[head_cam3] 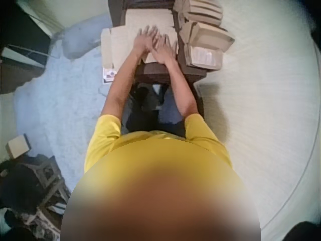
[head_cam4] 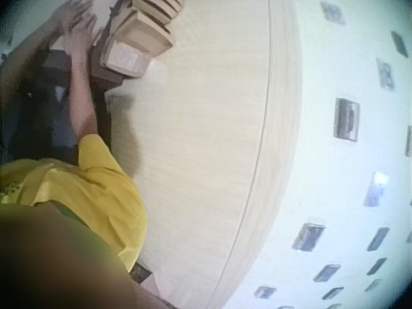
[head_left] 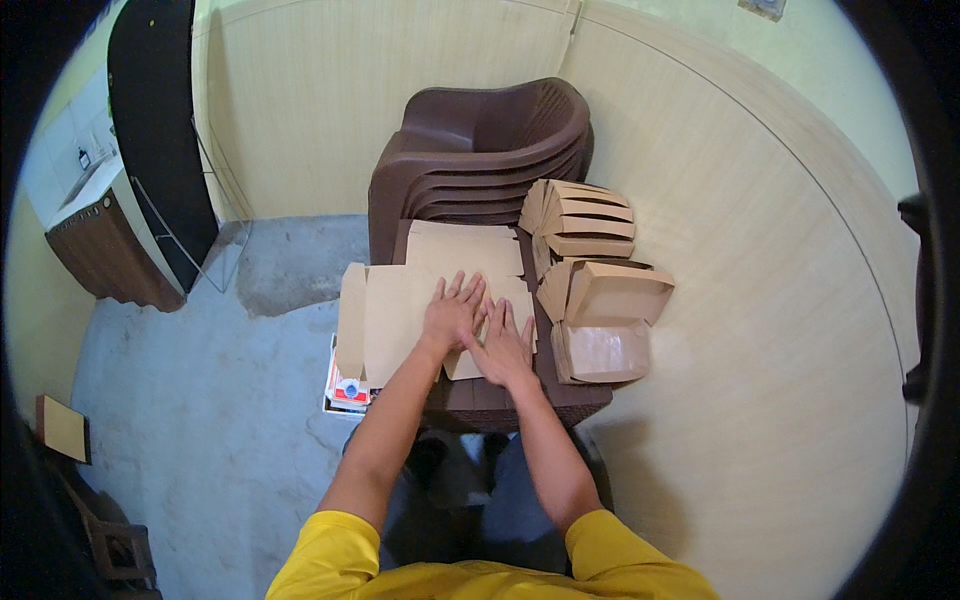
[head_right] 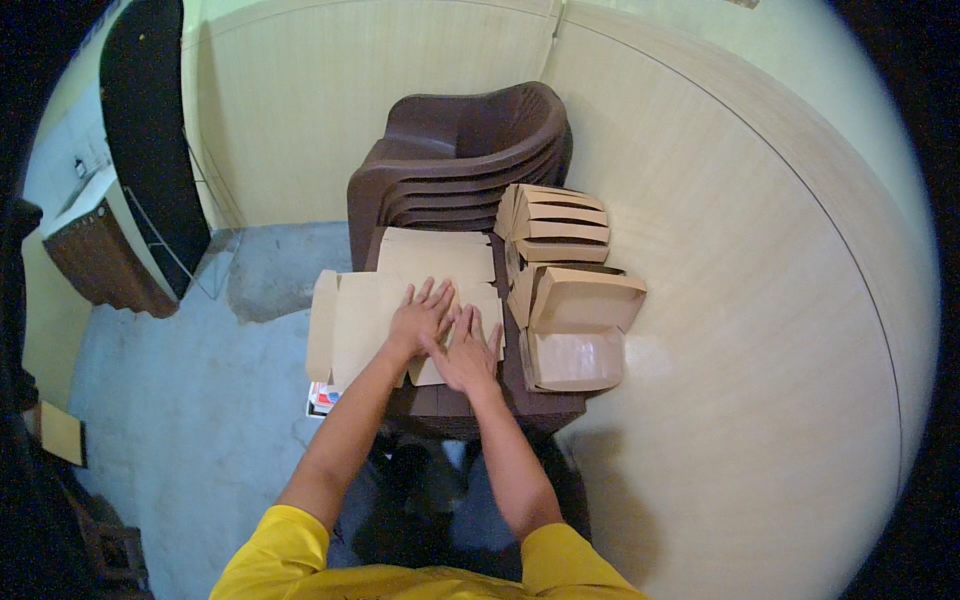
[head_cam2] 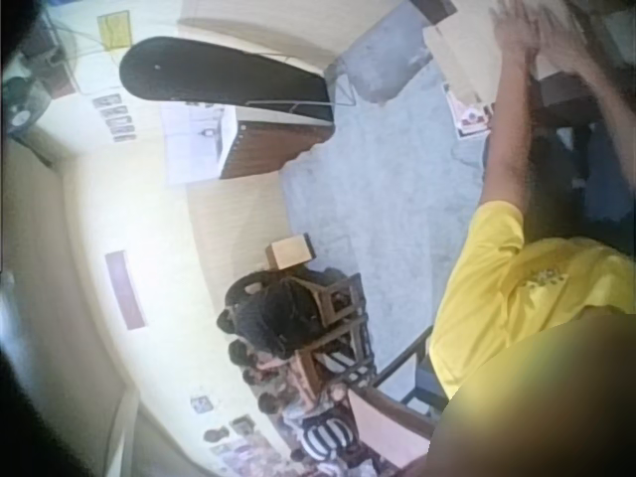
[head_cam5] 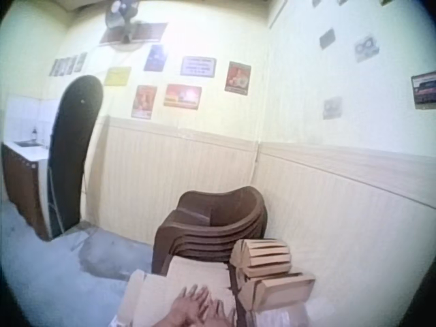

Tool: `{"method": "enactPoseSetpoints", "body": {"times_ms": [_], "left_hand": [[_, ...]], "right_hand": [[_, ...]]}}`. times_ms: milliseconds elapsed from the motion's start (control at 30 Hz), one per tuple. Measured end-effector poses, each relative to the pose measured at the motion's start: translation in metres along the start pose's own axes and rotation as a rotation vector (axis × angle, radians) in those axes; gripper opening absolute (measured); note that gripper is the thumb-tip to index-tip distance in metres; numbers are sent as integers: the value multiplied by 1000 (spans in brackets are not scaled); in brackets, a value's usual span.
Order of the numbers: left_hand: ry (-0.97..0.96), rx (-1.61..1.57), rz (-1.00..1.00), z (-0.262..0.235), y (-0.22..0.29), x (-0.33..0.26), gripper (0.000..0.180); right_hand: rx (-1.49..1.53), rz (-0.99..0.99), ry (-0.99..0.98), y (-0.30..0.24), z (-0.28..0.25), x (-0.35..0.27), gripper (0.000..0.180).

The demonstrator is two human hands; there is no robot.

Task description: The person assembles flat cardboard boxes by folding and tucking the flaps to form a rectangular container. They repeat this process for multiple boxes, stacking the completed ones on a chair.

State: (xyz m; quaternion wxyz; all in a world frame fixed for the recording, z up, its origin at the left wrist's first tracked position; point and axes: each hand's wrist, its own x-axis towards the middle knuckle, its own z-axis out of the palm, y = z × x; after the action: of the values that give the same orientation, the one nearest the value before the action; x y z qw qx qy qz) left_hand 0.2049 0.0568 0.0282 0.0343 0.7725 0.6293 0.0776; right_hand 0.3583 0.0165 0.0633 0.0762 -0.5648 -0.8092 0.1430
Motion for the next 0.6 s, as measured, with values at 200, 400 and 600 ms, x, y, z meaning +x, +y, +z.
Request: {"method": "enactPoseSetpoints", "body": {"times_ms": [200,400,600], "left_hand": [[21,-36,-10,-2,4,-3,66],[0,-18,-5,-5,4,-4,66],[-17,16,17,0,1,-1,67]], "right_hand": [[29,-23,6,-2,0,-77,105],[40,33,-23,-4,0,-90,104],[105,102,-61,-4,-4,-41,98]]}}
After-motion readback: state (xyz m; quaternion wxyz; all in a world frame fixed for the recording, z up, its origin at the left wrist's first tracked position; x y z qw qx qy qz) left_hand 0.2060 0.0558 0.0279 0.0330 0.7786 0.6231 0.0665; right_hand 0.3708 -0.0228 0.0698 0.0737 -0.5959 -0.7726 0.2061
